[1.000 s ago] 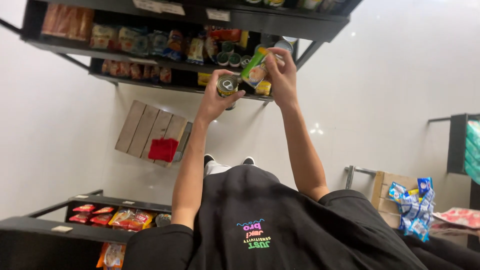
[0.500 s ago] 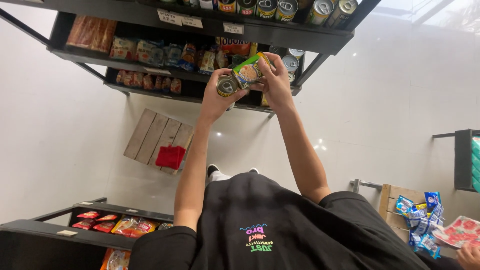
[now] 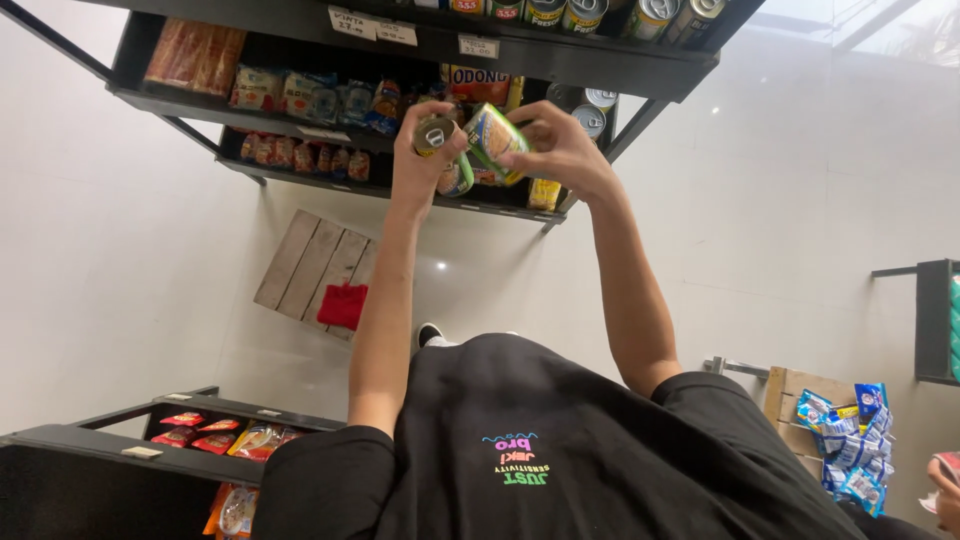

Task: Cleaning and organizing canned goods on grocery store shelves.

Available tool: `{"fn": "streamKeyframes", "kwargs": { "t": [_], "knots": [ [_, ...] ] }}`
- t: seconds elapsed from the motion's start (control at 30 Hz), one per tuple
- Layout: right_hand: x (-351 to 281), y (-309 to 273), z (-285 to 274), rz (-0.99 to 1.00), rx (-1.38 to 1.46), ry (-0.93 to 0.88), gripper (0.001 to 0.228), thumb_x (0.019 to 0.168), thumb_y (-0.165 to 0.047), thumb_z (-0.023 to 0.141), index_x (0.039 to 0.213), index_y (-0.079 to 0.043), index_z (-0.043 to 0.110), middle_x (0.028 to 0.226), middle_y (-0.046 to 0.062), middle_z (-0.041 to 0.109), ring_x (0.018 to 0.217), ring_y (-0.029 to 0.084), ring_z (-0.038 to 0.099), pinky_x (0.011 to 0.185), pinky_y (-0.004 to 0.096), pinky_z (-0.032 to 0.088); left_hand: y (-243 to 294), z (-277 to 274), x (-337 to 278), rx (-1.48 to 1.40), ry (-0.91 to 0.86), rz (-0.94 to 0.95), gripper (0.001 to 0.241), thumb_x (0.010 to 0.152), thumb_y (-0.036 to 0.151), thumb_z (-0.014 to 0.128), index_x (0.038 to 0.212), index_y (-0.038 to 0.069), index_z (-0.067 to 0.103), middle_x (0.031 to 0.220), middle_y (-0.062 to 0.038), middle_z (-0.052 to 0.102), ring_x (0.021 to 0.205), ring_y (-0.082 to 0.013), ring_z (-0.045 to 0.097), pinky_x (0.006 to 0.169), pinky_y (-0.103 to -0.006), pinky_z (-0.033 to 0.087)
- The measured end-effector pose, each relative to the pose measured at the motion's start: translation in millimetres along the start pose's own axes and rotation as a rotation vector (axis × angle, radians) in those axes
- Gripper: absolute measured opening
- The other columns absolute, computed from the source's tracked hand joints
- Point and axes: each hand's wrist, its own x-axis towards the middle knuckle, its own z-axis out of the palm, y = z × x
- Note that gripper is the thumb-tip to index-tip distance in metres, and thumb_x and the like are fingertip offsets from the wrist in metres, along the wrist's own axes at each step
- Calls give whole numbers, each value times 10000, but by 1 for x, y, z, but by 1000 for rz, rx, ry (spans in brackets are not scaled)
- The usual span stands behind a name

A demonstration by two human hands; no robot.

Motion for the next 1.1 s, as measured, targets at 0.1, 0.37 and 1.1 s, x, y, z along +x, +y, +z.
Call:
{"fn": "streamKeyframes", "kwargs": {
  "t": [0.1,0.37,1.1],
  "knots": [
    [1,19,-2,188,-135,34,702,809,-395,763,1307,82,634,1030,208,750,904,250,739,739,279,577,3,0,5,-187,-77,-107,620,874,462,829,1309,138,529,1161,-86,582,977,-175,635,781,-309,573],
    [-11,18,-5,52,410,34,497,950,-161,673,1367,50,505,1222,227,665,1094,287,702,894,363,645,13,0,6,-465,-151,-266,643,939,646,543,1338,141,549,1090,-138,677,1001,-254,692,812,-390,580],
    [-17,-3,-33,-334,110,111,592,954,-90,770,1436,12,442,1286,258,653,1199,326,673,1060,424,585,25,30,5,33,-299,9,750,686,35,913,1375,114,628,1137,-3,691,1021,-144,654,982,-293,546]
  ]
}}
